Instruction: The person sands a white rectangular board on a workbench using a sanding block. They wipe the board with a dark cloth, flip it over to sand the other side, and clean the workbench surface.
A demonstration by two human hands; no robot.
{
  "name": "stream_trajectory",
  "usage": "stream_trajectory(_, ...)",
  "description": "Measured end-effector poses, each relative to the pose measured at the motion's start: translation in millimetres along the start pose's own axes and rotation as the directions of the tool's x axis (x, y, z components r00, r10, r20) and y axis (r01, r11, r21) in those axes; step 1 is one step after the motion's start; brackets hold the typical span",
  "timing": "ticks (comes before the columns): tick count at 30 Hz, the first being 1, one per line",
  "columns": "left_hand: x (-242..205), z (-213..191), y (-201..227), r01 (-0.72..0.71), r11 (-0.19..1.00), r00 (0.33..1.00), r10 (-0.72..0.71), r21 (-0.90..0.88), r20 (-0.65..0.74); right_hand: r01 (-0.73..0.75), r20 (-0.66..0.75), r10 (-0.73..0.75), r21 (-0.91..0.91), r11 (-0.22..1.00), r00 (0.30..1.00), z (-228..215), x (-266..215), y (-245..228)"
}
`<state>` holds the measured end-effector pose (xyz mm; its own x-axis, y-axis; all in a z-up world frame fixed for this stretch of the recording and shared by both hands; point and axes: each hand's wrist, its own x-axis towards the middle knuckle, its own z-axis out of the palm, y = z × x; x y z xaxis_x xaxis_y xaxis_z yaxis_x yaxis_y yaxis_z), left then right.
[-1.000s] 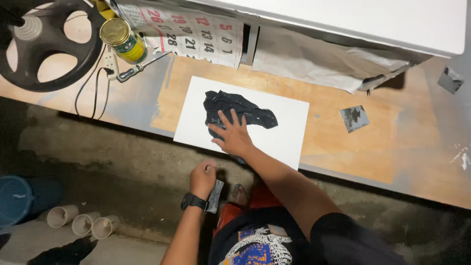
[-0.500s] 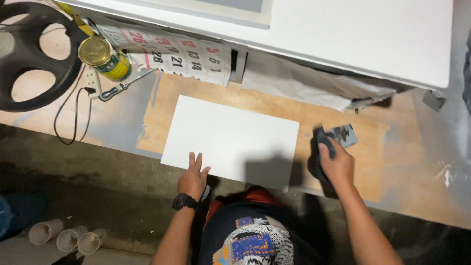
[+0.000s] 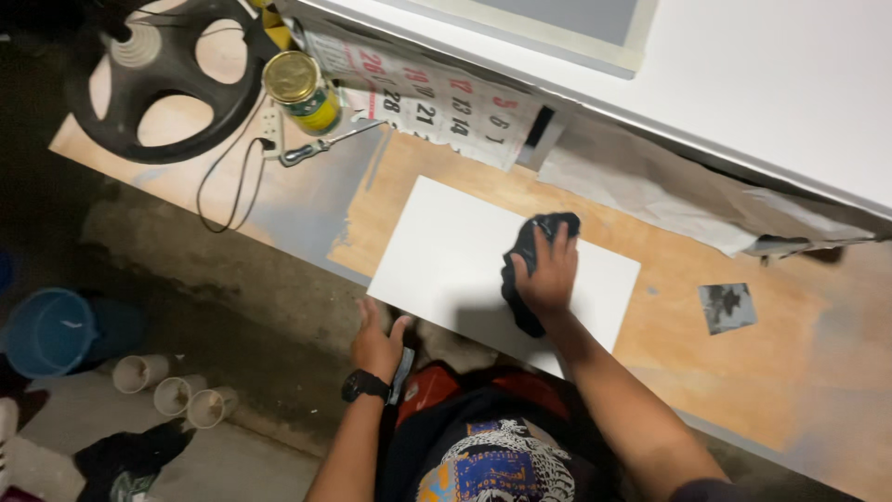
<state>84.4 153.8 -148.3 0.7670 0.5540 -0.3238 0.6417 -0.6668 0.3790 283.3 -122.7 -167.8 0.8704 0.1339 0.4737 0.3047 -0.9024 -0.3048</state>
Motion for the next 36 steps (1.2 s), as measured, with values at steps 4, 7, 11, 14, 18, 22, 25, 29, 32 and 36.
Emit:
stream_trajectory(4,3.8,-19.4,-27.5,0.023,0.998,0.97,-0.008,-0.058,0.243,0.036,0.075,-0.055,0.231,0.972,0.996,31.5,34.7,-84.8)
stream_trajectory(7,11.2,-36.5,-51.2,0.047,0.994,0.964,-0.019,-0.102,0.264,0.057,0.183,-0.133,0.374,0.926,0.974,56.1,61.3,-145.6)
stream_trajectory(11,8.3,-52.1,-95.1,0.156,0.96,0.956,-0.088,-0.231,0.28,0.31,0.168,-0.54,0.664,0.68,0.825,68.4,22.9,-197.5)
stream_trajectory(14,1.6,-50.3,-131.2,0.178,0.949,0.96,-0.109,-0.261,0.259,0.541,0.065,-0.859,0.751,0.377,0.508,35.4,-75.2,-200.3)
stream_trajectory(18,6.3,-40.6,-151.9,0.178,0.912,0.97,-0.099,-0.37,0.223,0.04,0.153,-0.806,0.976,0.214,0.572,13.6,-43.9,-156.0)
stream_trajectory(22,2.0,-38.1,-154.1,0.145,0.945,0.969,-0.077,-0.292,0.234,-0.212,0.411,-0.108,0.657,0.724,0.905,22.4,77.1,-113.3)
stream_trajectory(25,-3.0,-37.7,-138.8,0.134,0.947,0.96,-0.051,-0.293,0.276,-0.163,0.351,0.021,0.381,0.91,0.936,39.9,101.9,-119.9)
stream_trajectory(29,-3.9,-39.1,-119.5,0.018,0.956,0.97,0.055,-0.293,0.238,0.195,0.34,-0.425,0.542,0.818,0.839,59.5,60.7,-179.6)
stream_trajectory(32,7.2,-37.2,-110.6,-0.072,0.958,0.979,0.121,-0.277,0.165,0.292,0.289,-0.743,0.787,0.543,0.603,36.6,-3.0,-210.1)
stream_trajectory(36,18.2,-31.8,-112.1,0.065,0.916,0.979,0.018,-0.395,0.202,0.125,0.077,-0.894,0.981,0.146,0.441,3.8,-38.2,-183.9)
